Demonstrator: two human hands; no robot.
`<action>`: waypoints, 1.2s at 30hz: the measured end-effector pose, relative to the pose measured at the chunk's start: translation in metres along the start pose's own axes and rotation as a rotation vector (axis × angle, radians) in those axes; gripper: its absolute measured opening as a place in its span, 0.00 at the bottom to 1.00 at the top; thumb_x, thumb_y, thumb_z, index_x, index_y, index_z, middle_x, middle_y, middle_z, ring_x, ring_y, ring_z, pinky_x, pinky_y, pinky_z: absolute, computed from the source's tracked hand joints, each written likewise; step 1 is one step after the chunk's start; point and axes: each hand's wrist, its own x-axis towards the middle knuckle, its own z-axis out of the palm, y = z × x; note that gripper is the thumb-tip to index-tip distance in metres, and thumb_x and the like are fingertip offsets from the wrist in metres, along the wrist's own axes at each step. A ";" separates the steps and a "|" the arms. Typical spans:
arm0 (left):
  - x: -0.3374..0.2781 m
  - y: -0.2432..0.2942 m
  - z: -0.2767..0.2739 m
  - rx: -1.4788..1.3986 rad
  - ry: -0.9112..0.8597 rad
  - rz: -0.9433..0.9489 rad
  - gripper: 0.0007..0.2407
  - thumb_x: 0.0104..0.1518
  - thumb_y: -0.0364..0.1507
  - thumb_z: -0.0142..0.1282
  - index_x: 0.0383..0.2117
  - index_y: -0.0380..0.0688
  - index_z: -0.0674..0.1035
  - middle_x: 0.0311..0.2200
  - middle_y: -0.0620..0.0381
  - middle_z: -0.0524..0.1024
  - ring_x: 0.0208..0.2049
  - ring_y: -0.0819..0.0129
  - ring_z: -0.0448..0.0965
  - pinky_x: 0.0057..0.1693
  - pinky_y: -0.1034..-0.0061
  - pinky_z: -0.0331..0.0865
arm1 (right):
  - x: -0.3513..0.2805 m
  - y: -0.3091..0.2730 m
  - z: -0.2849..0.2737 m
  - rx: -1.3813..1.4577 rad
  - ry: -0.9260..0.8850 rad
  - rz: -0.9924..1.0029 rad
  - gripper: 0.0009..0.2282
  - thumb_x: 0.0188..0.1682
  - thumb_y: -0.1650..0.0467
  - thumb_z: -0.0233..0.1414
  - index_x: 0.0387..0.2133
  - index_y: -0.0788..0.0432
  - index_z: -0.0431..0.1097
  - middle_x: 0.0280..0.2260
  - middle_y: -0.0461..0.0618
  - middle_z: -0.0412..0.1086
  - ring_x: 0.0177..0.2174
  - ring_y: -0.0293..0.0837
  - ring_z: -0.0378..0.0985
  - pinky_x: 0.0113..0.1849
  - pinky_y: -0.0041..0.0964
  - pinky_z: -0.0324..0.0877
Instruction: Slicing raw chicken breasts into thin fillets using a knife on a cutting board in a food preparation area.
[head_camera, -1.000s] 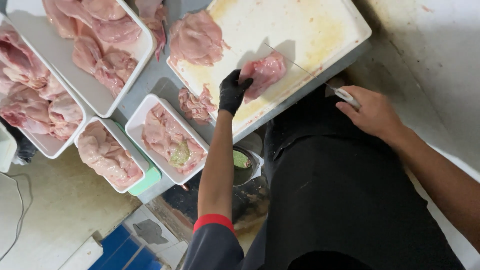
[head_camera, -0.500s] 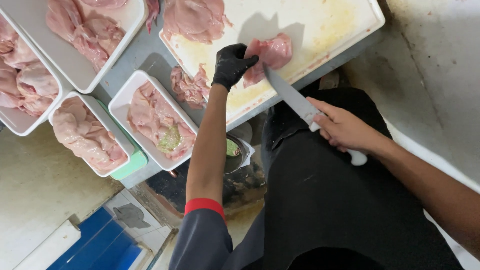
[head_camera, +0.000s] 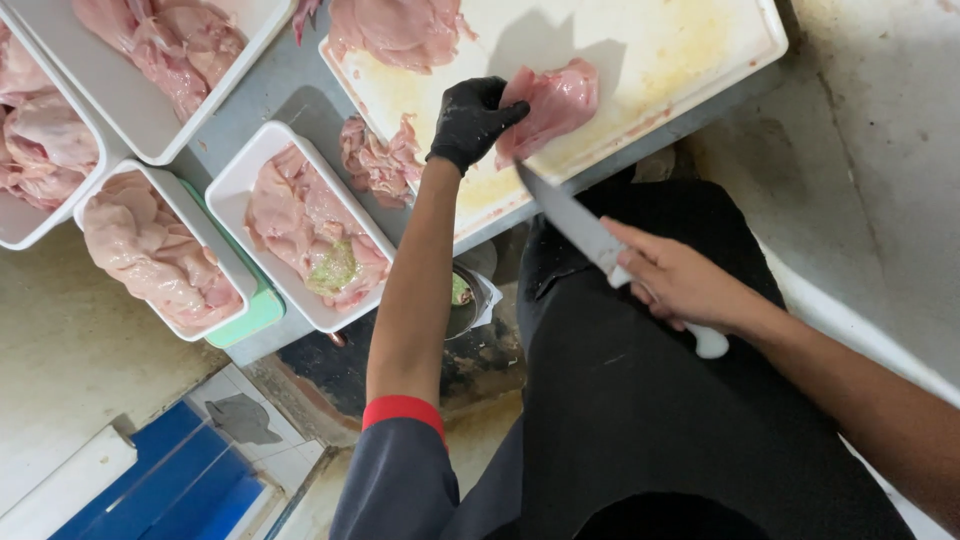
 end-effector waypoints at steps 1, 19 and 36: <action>0.000 -0.002 0.001 -0.001 -0.001 -0.003 0.10 0.46 0.39 0.67 0.28 0.50 0.86 0.25 0.66 0.82 0.30 0.74 0.77 0.40 0.73 0.72 | 0.005 -0.002 0.000 0.000 -0.002 0.003 0.29 0.60 0.65 0.37 0.76 0.33 0.41 0.20 0.47 0.54 0.17 0.40 0.57 0.17 0.36 0.57; 0.006 -0.022 0.007 0.023 0.076 0.271 0.13 0.56 0.36 0.63 0.44 0.45 0.82 0.35 0.56 0.77 0.37 0.60 0.78 0.45 0.67 0.72 | 0.023 -0.018 -0.043 -0.230 0.230 -0.201 0.30 0.60 0.64 0.40 0.77 0.38 0.41 0.21 0.54 0.65 0.19 0.46 0.65 0.23 0.41 0.67; -0.011 -0.032 0.014 -0.202 0.271 0.328 0.10 0.57 0.27 0.67 0.43 0.44 0.82 0.40 0.57 0.78 0.42 0.65 0.79 0.49 0.73 0.75 | 0.078 -0.001 -0.037 -0.450 0.028 -0.155 0.29 0.61 0.63 0.37 0.77 0.35 0.39 0.25 0.55 0.68 0.23 0.48 0.70 0.29 0.40 0.68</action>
